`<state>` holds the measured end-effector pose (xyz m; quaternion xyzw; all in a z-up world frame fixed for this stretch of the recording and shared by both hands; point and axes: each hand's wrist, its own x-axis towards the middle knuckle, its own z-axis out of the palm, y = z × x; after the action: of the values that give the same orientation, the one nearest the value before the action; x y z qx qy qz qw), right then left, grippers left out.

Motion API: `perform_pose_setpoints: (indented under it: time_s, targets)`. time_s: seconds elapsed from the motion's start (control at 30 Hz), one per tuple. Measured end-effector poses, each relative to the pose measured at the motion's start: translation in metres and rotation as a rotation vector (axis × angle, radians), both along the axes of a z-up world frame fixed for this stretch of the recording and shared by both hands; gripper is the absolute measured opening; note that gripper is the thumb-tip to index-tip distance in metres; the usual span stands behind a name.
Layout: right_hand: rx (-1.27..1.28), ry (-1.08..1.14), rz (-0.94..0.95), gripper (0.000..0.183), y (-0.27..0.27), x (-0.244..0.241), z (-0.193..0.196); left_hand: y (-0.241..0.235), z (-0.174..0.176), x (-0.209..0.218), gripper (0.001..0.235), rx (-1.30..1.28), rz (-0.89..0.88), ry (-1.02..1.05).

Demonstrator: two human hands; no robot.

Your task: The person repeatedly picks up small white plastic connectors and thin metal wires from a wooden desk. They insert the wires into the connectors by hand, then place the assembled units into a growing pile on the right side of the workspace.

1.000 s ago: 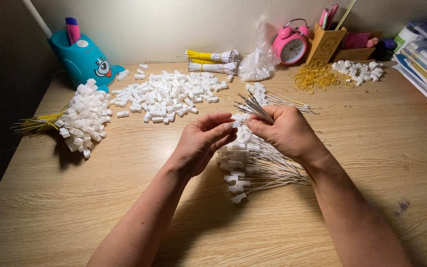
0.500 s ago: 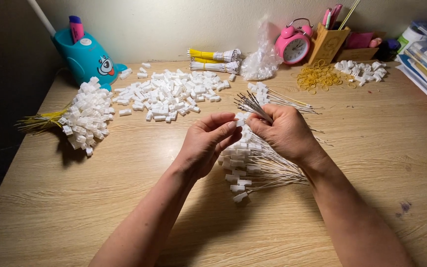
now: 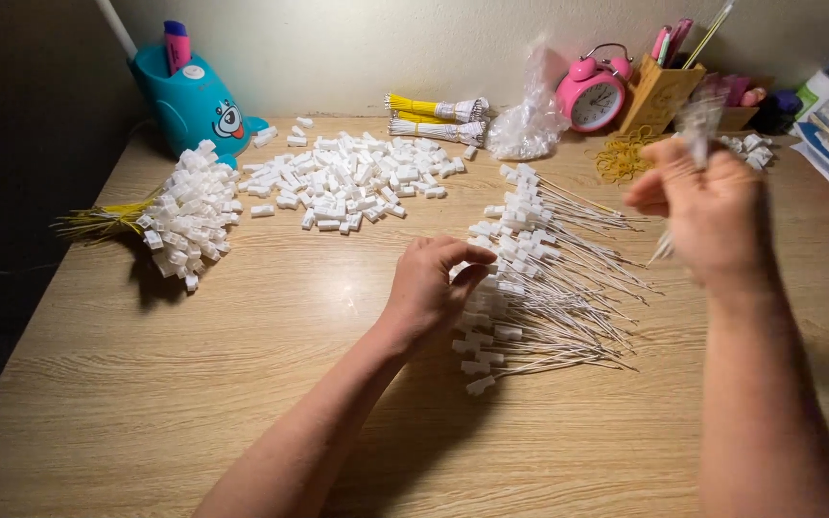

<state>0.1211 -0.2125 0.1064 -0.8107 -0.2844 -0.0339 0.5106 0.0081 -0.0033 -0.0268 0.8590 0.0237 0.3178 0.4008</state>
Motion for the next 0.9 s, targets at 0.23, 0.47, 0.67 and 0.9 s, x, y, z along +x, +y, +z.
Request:
perform_pose_setpoints:
  time_s: [0.23, 0.47, 0.67, 0.9]
  targets:
    - [0.381, -0.048, -0.090, 0.031, -0.021, 0.027, -0.004, 0.009, 0.012, -0.004, 0.027, 0.139, 0.053, 0.150]
    - [0.346, 0.465, 0.251, 0.026, 0.019, -0.008, -0.009, 0.099, -0.007, 0.029, 0.021, 0.805, 0.441, 0.234]
    - [0.505, 0.710, 0.377, 0.027, 0.041, -0.018, -0.024, 0.106, -0.016, 0.033, 0.011, 0.791, 0.412, 0.394]
    - [0.593, 0.293, 0.498, 0.027, 0.031, -0.052, -0.050, 0.113, -0.039, 0.032, 0.008, 0.865, 0.411, 0.117]
